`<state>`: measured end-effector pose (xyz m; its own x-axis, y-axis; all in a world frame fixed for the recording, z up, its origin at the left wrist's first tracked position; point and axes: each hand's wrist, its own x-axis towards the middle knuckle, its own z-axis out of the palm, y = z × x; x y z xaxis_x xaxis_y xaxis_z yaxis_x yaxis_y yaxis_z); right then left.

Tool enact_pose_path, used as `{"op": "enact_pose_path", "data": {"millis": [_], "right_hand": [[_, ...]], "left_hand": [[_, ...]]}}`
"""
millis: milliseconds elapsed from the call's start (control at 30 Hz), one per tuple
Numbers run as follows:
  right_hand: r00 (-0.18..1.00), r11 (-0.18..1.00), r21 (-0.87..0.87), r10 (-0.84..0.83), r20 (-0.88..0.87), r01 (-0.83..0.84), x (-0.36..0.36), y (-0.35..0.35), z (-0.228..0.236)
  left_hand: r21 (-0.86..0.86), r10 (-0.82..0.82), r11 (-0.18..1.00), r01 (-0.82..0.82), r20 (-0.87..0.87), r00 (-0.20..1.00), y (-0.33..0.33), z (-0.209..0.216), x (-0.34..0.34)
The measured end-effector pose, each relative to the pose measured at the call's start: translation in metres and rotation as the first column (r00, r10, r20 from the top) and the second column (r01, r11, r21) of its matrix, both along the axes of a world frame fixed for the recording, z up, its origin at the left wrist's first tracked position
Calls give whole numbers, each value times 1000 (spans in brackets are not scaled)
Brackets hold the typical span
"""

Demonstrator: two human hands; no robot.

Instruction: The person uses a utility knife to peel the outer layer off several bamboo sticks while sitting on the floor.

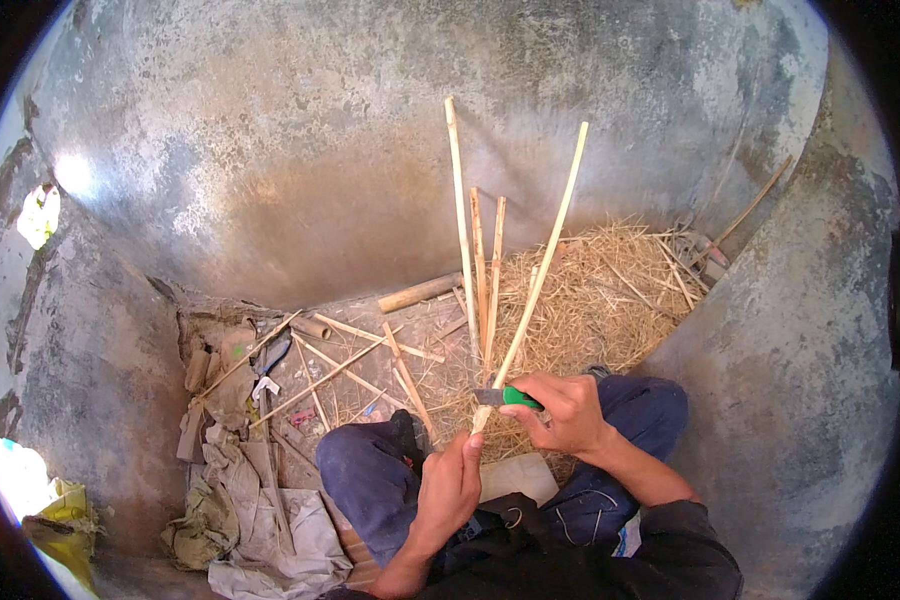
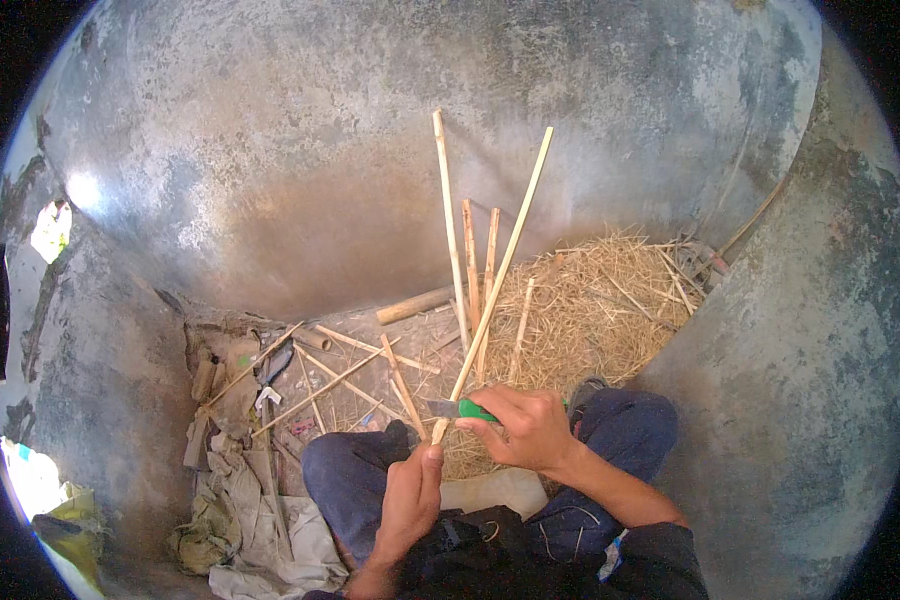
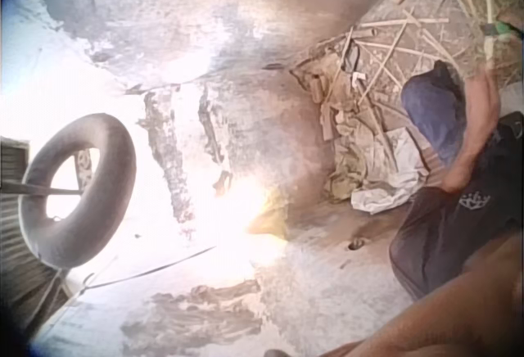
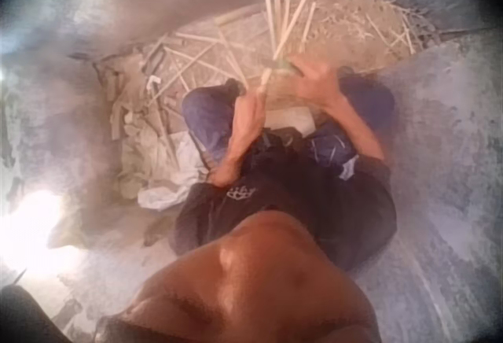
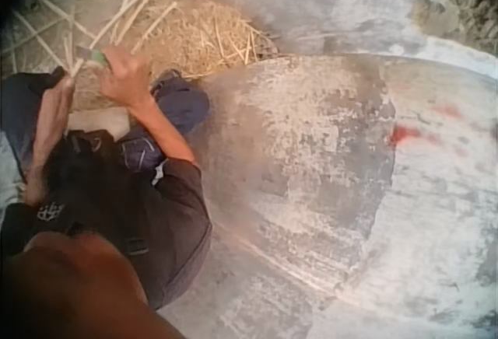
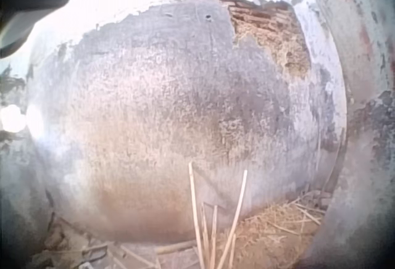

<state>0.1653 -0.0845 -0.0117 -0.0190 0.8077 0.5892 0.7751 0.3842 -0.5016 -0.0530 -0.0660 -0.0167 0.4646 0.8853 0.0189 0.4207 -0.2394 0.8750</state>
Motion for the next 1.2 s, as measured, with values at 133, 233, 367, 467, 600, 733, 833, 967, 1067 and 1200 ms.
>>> {"op": "enact_pose_path", "data": {"millis": [133, 233, 367, 467, 600, 733, 833, 967, 1067, 1200], "right_hand": [[995, 995, 50, -93, 43, 91, 6, 2, -1], [986, 985, 62, -160, -39, 162, 28, 13, 9], [970, 968, 70, -240, -42, 242, 56, 28, 9], [942, 944, 31, -325, -80, 329, 96, 45, 14], [928, 928, 55, -363, -79, 367, 144, 71, 15], [924, 923, 45, -380, -40, 381, 164, 85, 14], [870, 872, 14, -487, -79, 489, 196, 101, 4], [786, 788, -14, -614, -77, 615, 235, 96, 0], [817, 816, 44, -571, -82, 576, 215, 83, 2], [930, 935, 28, -346, -123, 352, 129, 55, 11]], "left_hand": [[43, 9, 999, -9, -22, 1000, -2, -8, 0], [59, 16, 998, -12, -61, 998, -8, -15, -4], [19, -2, 1000, 4, -118, 993, -15, -15, -11], [10, -29, 999, 31, -157, 987, -23, -25, -22], [-31, -42, 999, 37, -182, 982, -30, -30, -34], [-89, -50, 996, 31, -223, 974, -28, -27, -40], [-119, -81, 991, 55, -224, 971, -33, -27, -49], [-88, -81, 994, 64, -202, 976, -37, -25, -58], [24, 9, 1000, -5, -181, 983, -22, -32, -56], [76, 47, 996, -40, -100, 994, -6, -31, -42]]}}
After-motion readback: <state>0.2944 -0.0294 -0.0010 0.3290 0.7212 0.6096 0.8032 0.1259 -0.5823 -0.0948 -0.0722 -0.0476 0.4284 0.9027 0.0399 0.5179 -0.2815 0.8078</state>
